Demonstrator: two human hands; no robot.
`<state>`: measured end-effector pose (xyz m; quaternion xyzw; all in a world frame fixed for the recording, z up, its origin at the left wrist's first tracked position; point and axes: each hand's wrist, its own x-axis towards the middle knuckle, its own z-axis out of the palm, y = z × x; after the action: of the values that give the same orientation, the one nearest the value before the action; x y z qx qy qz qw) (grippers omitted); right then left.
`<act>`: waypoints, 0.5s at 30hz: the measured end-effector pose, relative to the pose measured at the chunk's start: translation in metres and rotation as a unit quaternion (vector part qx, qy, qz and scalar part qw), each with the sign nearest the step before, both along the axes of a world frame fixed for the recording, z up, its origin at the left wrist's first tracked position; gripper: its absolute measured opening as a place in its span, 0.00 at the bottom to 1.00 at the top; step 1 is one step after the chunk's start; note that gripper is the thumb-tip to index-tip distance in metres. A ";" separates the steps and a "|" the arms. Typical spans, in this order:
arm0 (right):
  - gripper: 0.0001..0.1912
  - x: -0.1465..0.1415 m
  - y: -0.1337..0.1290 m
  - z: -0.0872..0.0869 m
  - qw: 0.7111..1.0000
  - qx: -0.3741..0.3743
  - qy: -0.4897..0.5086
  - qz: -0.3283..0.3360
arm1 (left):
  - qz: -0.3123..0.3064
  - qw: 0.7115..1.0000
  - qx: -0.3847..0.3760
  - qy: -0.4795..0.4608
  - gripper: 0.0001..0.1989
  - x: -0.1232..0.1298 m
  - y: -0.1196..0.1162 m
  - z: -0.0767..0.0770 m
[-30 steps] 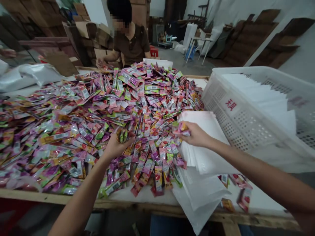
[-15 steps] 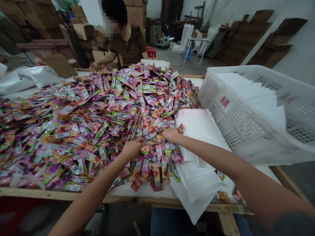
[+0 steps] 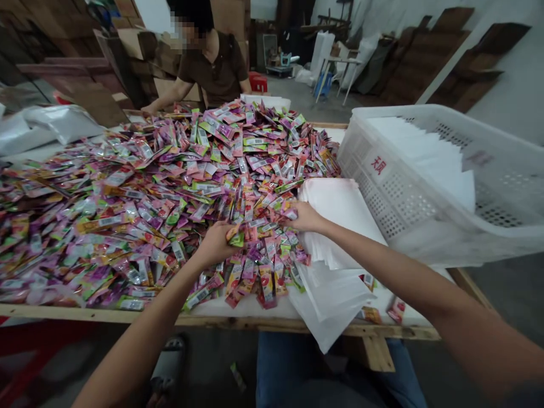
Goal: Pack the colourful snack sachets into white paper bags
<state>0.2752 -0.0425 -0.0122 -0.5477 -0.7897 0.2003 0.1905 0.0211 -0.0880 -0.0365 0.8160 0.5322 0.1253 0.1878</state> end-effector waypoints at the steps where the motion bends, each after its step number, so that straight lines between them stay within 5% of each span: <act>1: 0.10 0.004 -0.003 0.001 0.999 -0.015 0.022 -0.029 | -0.021 1.000 -0.011 0.005 0.04 0.006 -0.002 0.003; 4: 0.12 0.015 -0.014 0.005 0.987 -0.001 0.097 -0.125 | -0.082 0.996 -0.042 0.007 0.11 0.018 -0.007 0.011; 8: 0.20 0.018 -0.042 0.010 0.992 -0.009 0.089 -0.091 | -0.102 0.994 -0.046 -0.010 0.11 0.018 -0.013 0.016; 11: 0.17 0.005 -0.059 0.002 0.989 -0.071 -0.077 -0.106 | -0.092 0.995 -0.035 0.026 0.07 0.024 -0.016 0.007; 15: 0.14 -0.022 -0.065 -0.019 0.943 -0.145 -0.289 -0.084 | -0.144 0.976 -0.012 0.164 0.15 0.045 -0.020 -0.019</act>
<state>0.2527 -0.1071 -0.0316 -0.6682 -0.7242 0.1291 -0.1110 0.0664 -0.1084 -0.0555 0.8912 0.4341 -0.0444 0.1237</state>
